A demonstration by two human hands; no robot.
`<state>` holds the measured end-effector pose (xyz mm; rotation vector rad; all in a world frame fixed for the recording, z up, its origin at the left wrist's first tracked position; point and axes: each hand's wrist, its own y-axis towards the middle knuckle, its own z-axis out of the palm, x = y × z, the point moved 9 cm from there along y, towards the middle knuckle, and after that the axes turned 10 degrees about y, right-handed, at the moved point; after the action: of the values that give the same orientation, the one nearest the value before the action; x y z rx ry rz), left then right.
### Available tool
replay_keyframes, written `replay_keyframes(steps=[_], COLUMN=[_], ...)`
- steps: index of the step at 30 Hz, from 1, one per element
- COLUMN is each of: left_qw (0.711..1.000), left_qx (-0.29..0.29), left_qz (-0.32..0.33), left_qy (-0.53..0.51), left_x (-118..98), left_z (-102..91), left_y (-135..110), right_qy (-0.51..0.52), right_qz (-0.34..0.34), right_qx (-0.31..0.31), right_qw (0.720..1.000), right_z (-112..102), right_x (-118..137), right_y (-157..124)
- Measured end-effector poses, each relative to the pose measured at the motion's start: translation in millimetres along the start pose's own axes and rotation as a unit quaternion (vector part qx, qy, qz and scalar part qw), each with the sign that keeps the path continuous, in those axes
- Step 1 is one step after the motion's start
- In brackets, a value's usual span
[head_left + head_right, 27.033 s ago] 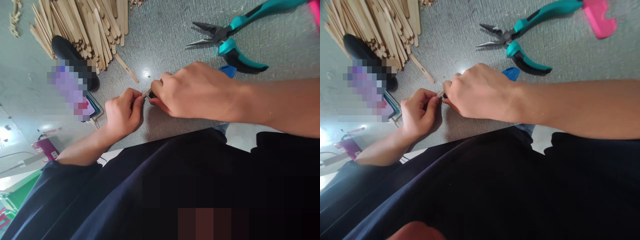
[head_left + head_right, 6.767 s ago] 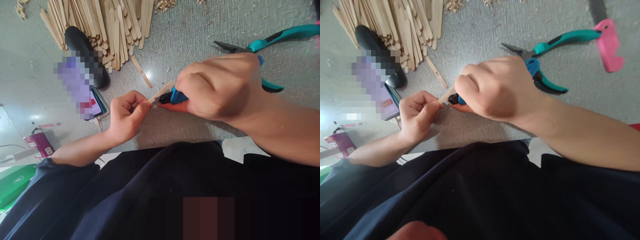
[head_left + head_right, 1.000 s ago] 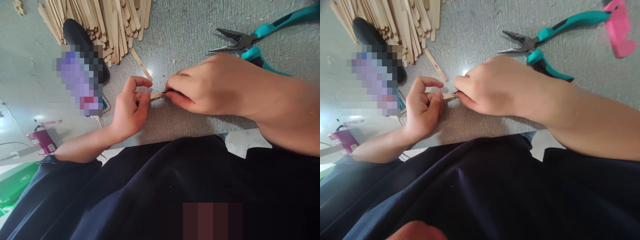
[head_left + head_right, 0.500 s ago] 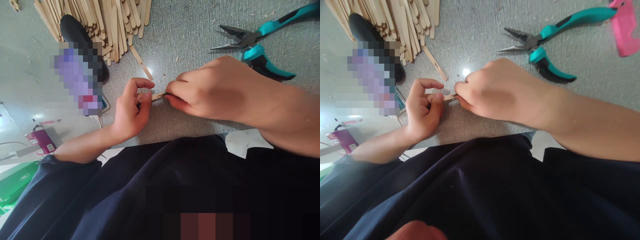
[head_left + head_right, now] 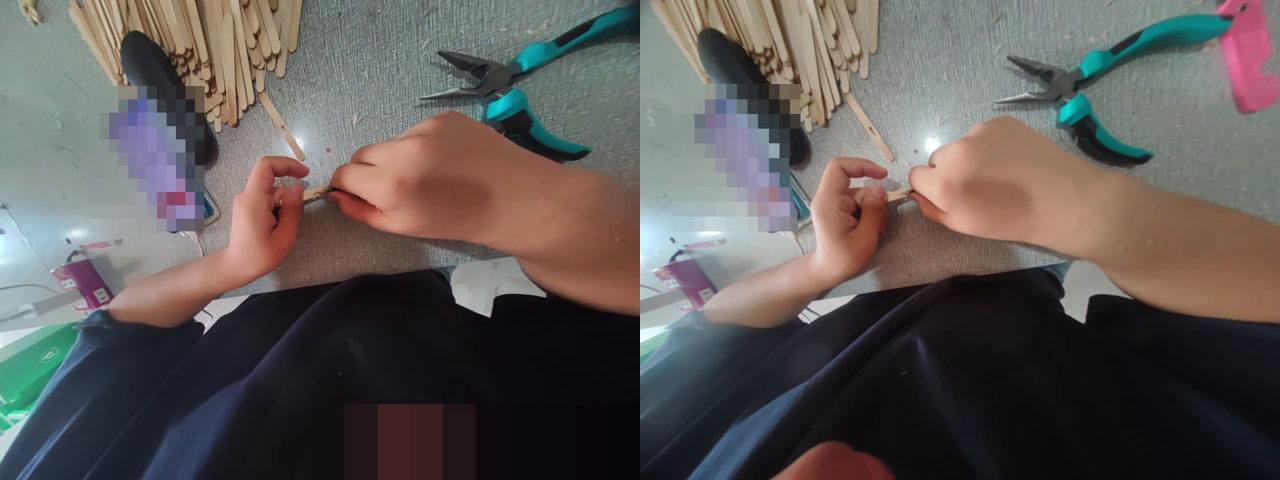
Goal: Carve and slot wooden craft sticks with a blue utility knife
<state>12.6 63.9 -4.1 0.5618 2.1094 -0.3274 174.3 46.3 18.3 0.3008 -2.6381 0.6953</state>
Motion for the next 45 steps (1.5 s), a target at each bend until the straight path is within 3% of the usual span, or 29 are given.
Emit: replay_keyframes(steps=[8, 16, 18, 20, 24, 31, 45], left_qw=[1.0, 0.999, 0.998, 0.992, 0.991, 0.99, 0.99], left_qx=[-0.008, -0.008, -0.007, -0.029, -0.029, -0.036, -0.024], left_qz=[0.011, 0.026, 0.038, 0.104, 0.115, 0.12, 0.117], left_qy=[-0.019, -0.027, -0.04, -0.067, -0.06, -0.061, -0.069], left_x=[-4, -6, -5, -11, -6, -7, -4], left_z=[-1.8, -2.7, -1.5, -4.7, -2.6, -3.3, -0.8], left_y=[0, 1, 2, 1, 2, 2, 3], right_qy=[-0.029, 0.071, 0.088, 0.1, 0.113, 0.157, 0.141], right_qz=[-0.033, -0.047, -0.069, -0.103, -0.147, -0.139, -0.128], right_qx=[-0.015, -0.046, -0.062, -0.08, -0.104, -0.112, -0.102], right_qw=[0.999, 0.995, 0.992, 0.986, 0.977, 0.971, 0.976], right_z=[0, -3, -3, -4, -6, -6, -7], right_x=[1, -4, -4, -4, -3, -6, -5], right_y=[-1, -6, -6, -6, -8, -6, -7])
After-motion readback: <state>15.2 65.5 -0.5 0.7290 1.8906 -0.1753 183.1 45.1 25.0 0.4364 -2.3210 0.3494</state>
